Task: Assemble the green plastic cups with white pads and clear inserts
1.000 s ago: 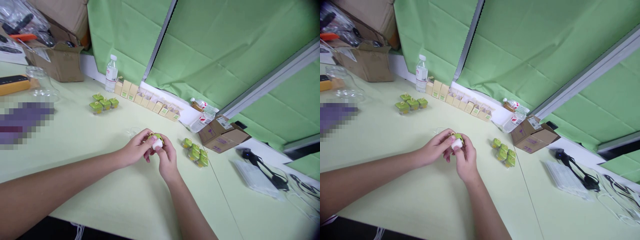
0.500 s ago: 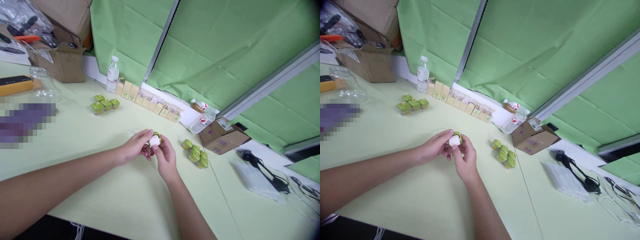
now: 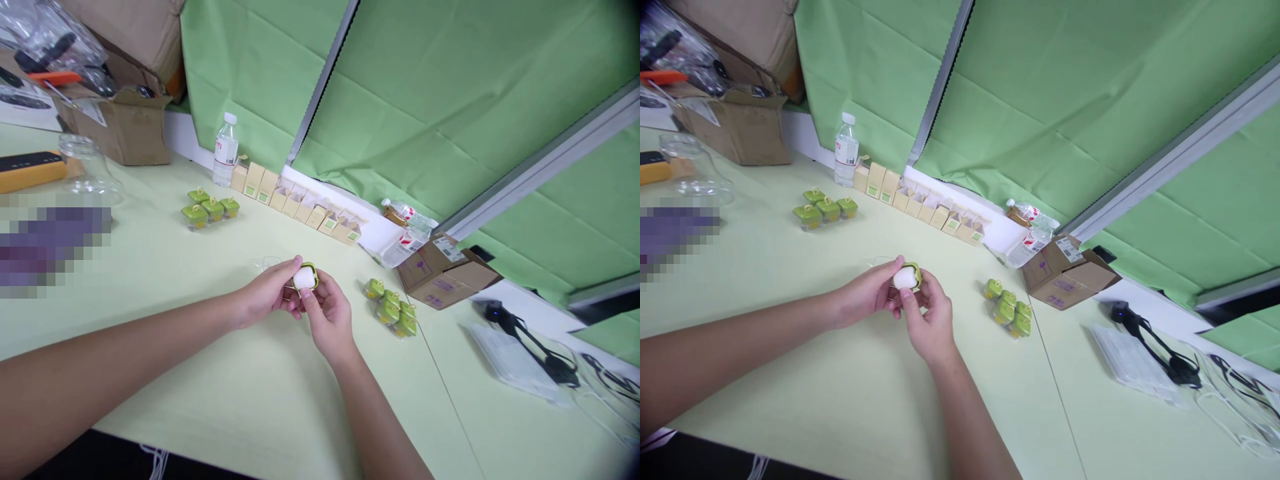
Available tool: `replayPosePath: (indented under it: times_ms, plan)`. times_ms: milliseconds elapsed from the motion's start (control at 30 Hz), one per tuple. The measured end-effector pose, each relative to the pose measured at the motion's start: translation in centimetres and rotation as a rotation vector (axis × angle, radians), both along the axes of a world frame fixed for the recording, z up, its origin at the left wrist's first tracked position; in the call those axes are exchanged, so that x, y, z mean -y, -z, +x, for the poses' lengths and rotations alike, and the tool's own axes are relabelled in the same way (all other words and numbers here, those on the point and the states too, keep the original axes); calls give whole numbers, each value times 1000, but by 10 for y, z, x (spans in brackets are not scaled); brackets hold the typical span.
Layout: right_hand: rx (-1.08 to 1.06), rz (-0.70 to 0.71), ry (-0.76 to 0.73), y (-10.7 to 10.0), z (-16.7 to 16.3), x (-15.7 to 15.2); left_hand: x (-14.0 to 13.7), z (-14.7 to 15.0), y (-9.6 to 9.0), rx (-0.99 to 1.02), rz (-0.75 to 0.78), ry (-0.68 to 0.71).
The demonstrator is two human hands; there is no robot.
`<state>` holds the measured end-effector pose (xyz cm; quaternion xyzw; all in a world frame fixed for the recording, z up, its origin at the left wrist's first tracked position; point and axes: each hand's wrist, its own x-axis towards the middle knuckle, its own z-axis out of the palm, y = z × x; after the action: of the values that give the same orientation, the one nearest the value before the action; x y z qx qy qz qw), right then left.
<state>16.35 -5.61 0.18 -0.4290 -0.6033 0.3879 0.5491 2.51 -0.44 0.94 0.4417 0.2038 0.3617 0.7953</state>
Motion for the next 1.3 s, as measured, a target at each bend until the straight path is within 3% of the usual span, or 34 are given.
replayPosePath:
  times_ms: [600,1300]
  plan:
    - [78,4,19,1,2,1,-2,2,3,-36,-27,-7]
    - [81,-44,66,-1,0,1,-1,3,9,-26,43,-14]
